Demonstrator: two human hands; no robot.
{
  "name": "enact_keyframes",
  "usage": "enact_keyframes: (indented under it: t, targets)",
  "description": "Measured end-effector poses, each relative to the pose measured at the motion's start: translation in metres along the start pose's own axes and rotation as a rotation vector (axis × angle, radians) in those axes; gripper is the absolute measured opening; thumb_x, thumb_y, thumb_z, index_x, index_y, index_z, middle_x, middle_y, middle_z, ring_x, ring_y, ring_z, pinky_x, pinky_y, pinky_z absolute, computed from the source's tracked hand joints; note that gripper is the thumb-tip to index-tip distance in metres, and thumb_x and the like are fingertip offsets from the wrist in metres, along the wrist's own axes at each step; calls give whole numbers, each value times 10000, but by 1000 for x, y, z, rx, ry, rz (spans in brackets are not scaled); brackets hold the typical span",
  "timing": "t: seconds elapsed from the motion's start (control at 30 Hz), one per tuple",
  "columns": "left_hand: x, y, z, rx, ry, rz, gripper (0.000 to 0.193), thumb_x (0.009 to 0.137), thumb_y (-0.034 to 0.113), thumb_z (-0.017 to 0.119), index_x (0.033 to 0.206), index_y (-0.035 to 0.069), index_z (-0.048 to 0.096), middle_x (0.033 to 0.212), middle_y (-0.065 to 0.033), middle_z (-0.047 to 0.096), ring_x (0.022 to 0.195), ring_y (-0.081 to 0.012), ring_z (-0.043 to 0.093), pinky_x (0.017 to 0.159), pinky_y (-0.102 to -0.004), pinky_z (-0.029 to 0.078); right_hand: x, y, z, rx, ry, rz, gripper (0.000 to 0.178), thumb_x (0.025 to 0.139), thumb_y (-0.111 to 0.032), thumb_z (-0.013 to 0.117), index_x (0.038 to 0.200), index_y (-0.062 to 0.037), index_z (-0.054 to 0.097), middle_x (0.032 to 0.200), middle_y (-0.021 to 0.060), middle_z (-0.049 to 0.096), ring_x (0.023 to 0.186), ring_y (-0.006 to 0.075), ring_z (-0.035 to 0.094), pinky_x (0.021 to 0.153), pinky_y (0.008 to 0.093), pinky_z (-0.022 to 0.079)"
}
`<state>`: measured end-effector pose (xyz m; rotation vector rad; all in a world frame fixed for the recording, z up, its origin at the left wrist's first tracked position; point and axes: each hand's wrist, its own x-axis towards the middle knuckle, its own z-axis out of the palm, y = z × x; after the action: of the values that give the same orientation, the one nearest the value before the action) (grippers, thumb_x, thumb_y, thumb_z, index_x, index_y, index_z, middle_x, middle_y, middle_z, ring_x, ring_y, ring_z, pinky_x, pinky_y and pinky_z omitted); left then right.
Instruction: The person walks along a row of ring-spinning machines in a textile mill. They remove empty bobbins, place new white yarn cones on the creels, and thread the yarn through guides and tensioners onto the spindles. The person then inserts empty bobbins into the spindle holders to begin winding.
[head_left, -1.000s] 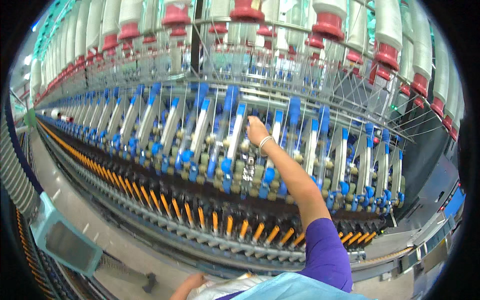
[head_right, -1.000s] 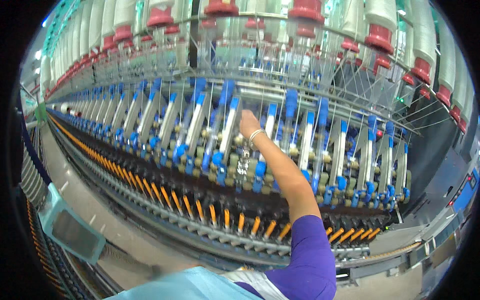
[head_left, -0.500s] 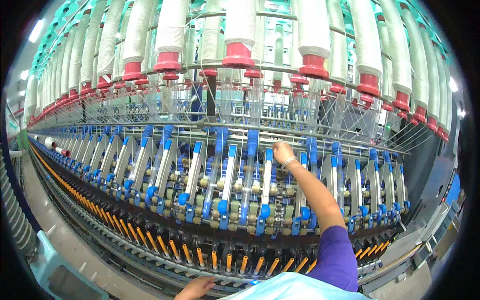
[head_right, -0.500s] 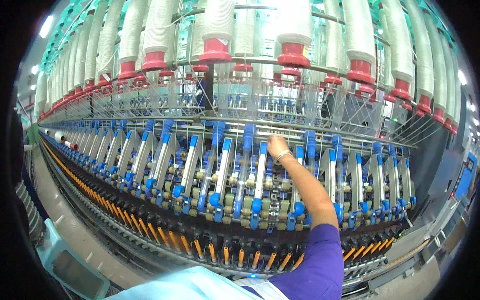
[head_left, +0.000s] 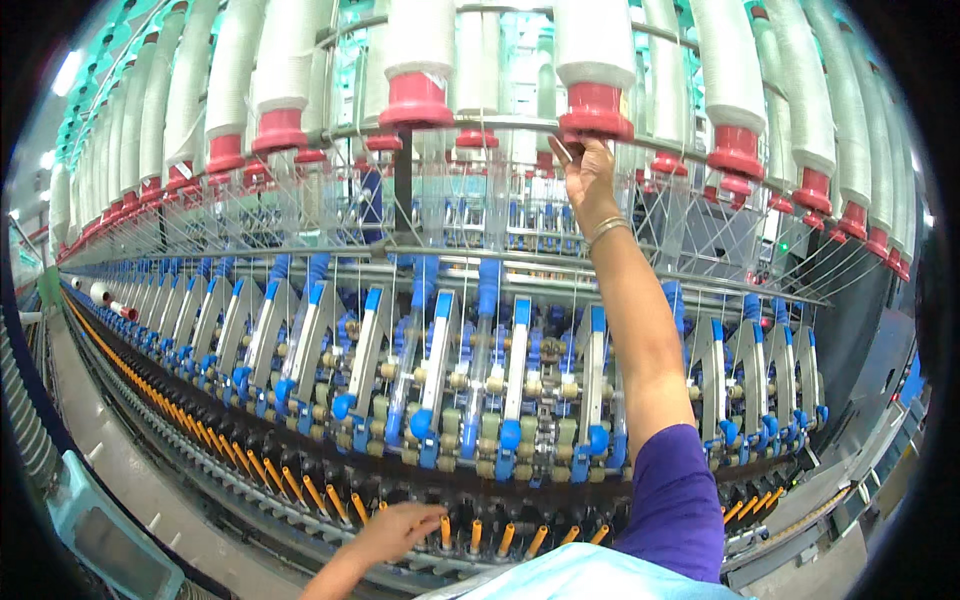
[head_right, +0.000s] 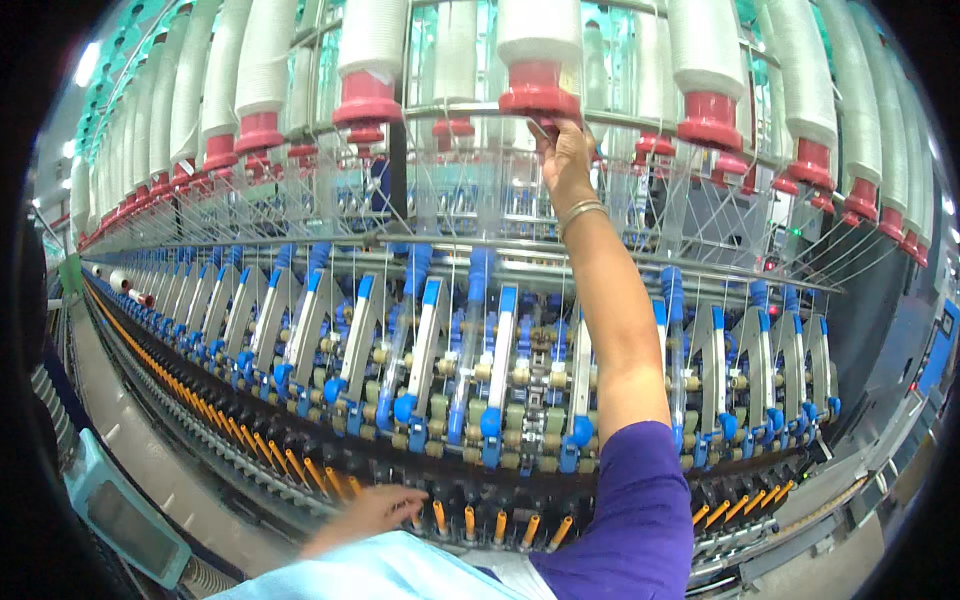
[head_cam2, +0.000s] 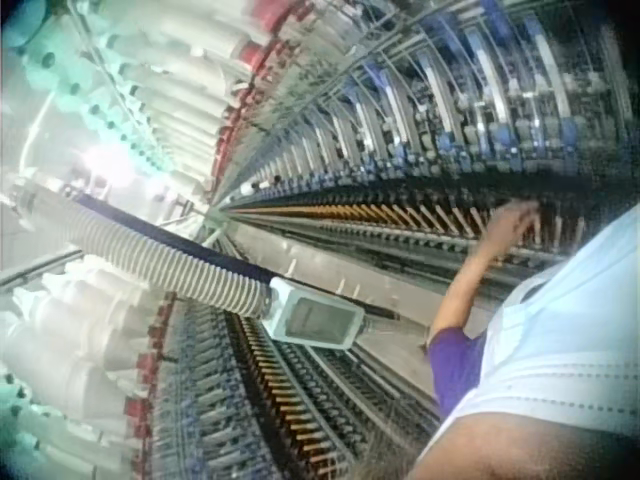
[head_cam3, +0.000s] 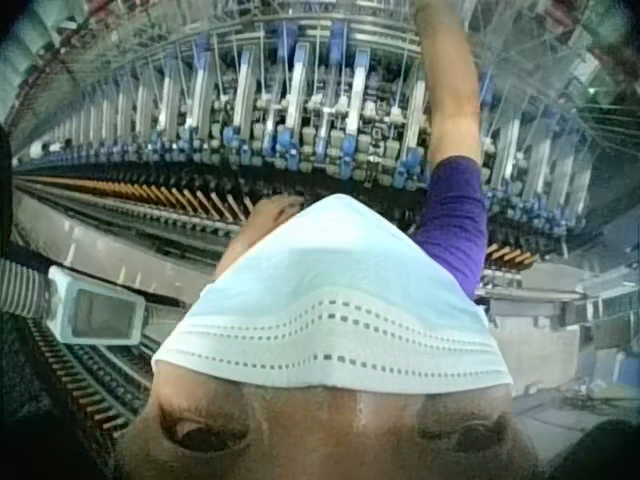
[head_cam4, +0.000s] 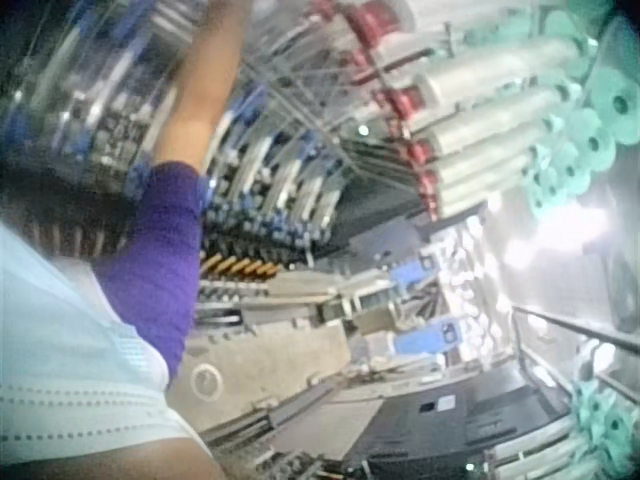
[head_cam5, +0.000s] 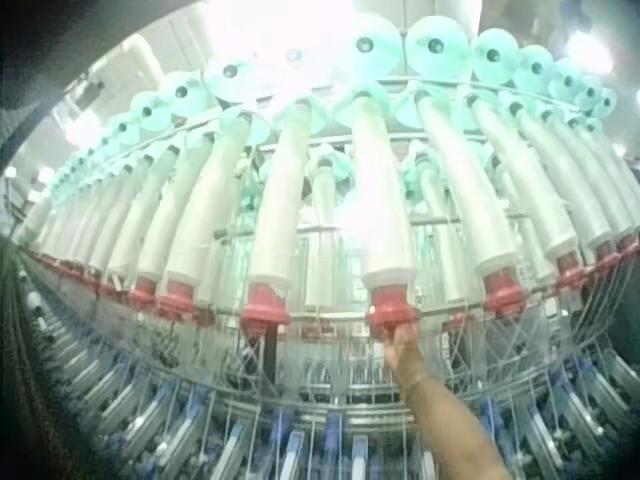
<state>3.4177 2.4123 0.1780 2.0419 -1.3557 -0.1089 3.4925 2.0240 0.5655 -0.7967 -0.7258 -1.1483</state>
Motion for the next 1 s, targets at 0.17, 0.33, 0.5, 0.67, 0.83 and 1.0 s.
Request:
enact_keyframes:
  t: [0.17,0.33,0.5,0.67,0.83,1.0]
  targets:
    - [59,9,-31,141,204,173,279,937,280,569,1110,81,661,1037,-131,680,942,-322,645,828,-391,508,-90,-22,-32,-211,-115,337,176,843,-151,668,939,-9,626,867,90,661,862,197,648,838,375,533]
    - [200,91,-98,-738,391,242,574,927,333,623,1370,13,448,1249,-113,591,1128,-190,573,914,-341,476,-262,-66,-17,-219,172,502,333,834,-124,689,1105,12,550,987,85,625,917,202,624,842,369,533]
    - [274,140,-77,-1288,127,269,510,876,279,662,1243,9,434,977,-156,640,785,-227,659,670,-349,557,-417,-104,-30,-220,81,922,632,747,-348,746,1191,50,536,1072,151,640,1001,261,631,930,401,494]
    - [227,132,-21,-1183,290,424,596,860,191,683,1345,17,383,1118,-151,579,870,-234,643,718,-332,558,-435,-143,-63,-539,11,885,559,700,-132,741,1175,58,516,1038,153,650,952,258,657,899,383,519]
    - [216,146,-77,-513,720,732,526,812,85,724,1300,74,526,1399,-133,386,1168,-262,540,884,-351,537,-441,-169,-65,-1306,-171,553,613,624,-126,736,1175,11,504,945,157,655,833,247,663,780,338,516]
    - [197,153,-97,-182,743,785,144,810,59,714,954,56,715,1418,-128,371,1135,-250,571,885,-359,548,-468,-186,-75,-1441,-116,434,601,610,-119,735,1156,1,515,934,190,672,849,290,691,757,358,534]
